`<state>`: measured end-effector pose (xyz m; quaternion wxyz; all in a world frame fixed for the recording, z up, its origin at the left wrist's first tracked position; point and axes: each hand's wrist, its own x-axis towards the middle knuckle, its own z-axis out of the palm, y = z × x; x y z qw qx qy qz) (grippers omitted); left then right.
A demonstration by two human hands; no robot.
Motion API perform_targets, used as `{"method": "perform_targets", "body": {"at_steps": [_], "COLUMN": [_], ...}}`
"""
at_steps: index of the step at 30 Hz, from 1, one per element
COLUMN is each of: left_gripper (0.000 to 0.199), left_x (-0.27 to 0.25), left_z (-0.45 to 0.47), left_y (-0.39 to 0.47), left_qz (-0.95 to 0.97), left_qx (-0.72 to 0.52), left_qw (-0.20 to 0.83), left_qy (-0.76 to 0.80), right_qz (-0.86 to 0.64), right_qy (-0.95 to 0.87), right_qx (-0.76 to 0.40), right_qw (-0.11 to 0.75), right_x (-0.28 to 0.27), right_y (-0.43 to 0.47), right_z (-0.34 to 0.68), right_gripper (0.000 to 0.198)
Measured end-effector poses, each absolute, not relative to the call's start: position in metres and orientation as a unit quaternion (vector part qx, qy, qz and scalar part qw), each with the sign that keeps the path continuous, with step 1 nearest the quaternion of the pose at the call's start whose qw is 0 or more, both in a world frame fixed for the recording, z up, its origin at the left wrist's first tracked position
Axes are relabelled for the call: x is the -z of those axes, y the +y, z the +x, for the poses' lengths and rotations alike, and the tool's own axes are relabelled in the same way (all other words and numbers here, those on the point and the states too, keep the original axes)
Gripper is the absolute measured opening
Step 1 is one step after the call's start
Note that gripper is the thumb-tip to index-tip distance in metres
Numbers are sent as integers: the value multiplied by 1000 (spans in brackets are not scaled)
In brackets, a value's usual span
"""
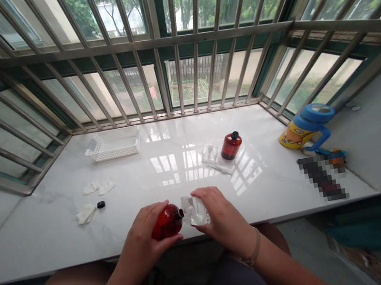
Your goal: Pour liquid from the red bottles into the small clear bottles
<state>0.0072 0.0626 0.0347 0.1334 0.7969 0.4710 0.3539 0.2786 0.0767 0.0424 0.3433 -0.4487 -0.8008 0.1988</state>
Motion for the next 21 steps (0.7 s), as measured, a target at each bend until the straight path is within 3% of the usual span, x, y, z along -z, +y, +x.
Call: {"method": "perform_targets", "body": {"at_steps": [12, 21], "left_gripper": [89, 84], "left_x": [-32, -22], "left_z": [11, 15], "left_y": [61, 57], "left_qz": [795, 746], "left_qx": [-352, -375], "left_qw": [160, 239], "left_qy": [468, 496], "right_qz": [-438, -430], "right_qy": [-835, -861], "right_qx": [-177, -146], "right_qw": [281, 228], "right_x": [-68, -88], "right_y": [79, 80], "right_z": [279, 279], "right_gripper": [82, 80]}}
